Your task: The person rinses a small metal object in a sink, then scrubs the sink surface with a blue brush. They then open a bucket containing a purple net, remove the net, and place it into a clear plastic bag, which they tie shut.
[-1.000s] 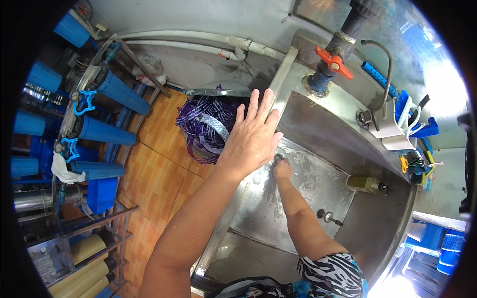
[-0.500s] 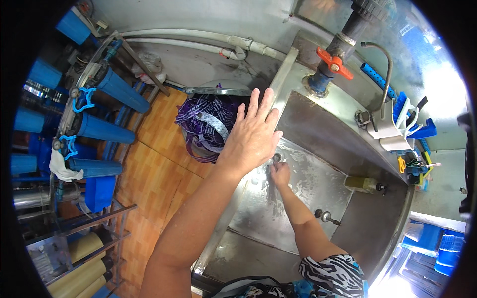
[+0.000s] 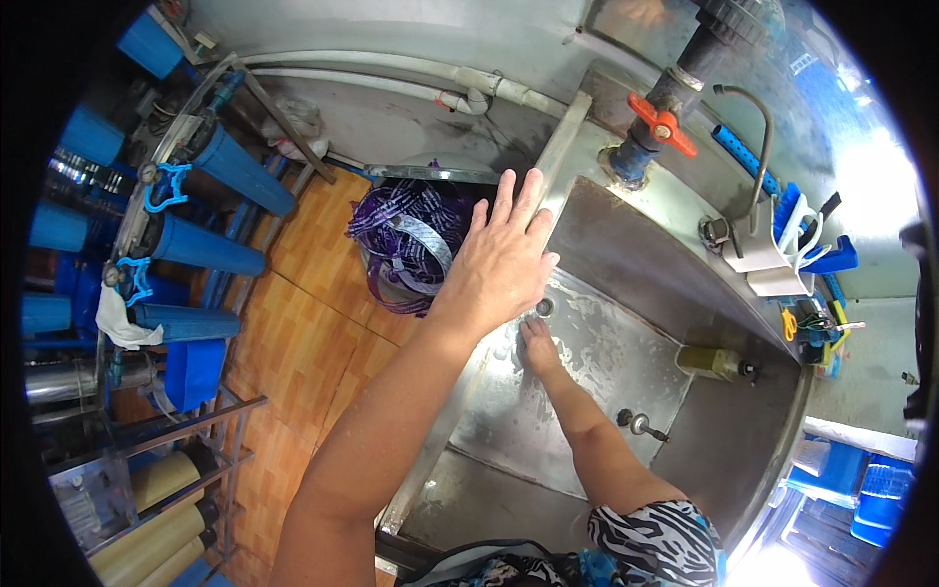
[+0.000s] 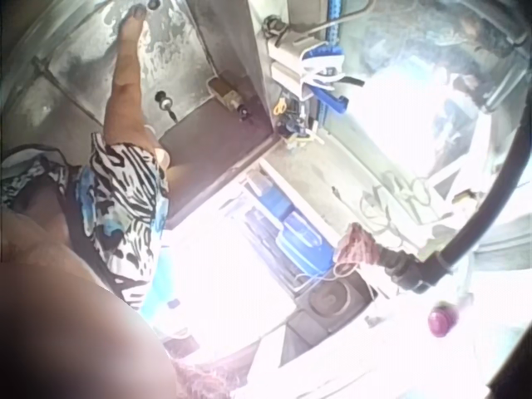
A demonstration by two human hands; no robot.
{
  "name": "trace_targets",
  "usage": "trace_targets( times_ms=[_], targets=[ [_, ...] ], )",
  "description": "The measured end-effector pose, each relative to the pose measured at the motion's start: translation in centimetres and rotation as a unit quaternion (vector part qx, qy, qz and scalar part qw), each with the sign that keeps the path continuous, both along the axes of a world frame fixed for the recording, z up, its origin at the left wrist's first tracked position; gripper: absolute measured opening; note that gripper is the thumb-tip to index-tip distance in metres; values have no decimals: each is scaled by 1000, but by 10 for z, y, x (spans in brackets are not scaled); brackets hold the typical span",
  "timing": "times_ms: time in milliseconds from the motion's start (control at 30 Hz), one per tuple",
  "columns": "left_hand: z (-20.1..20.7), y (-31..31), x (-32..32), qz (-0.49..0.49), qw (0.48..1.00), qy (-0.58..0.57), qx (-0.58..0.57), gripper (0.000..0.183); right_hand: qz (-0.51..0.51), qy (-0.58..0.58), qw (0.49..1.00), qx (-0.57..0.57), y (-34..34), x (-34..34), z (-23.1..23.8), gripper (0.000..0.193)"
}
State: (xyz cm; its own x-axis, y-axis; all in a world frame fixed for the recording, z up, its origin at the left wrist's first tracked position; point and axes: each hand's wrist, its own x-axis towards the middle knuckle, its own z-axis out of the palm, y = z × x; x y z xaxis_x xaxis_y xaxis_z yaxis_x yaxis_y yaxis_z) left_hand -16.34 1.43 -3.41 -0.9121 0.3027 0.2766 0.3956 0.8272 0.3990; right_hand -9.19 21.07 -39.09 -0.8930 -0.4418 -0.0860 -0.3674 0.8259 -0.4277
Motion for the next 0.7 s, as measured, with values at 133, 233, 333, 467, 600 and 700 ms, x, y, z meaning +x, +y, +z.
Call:
trace_targets(
  times_ms=[133, 233, 333, 467, 600, 700],
  targets=[
    [0, 0, 0, 3, 1000, 3, -4, 43, 36, 48, 998, -35, 17, 47, 1, 41],
    [-1, 0, 1, -1, 1000, 4, 0, 42, 5, 2, 999, -40, 22, 68, -2, 36],
    [-2, -1, 1, -3, 1000, 6, 1, 42, -135, 13, 990, -44, 15, 59, -9, 21],
    [-2, -1, 0, -3, 1000, -4, -3, 42, -381, -107, 897, -198, 18, 39, -14, 8],
    [-1, 0, 0, 2, 1000, 1, -7, 42, -312, -82, 933, -158, 23, 42, -13, 10],
    [-2, 0, 0, 3, 1000, -10, -6, 42, -249, -12, 959, -135, 8, 57, -12, 12]
  ],
)
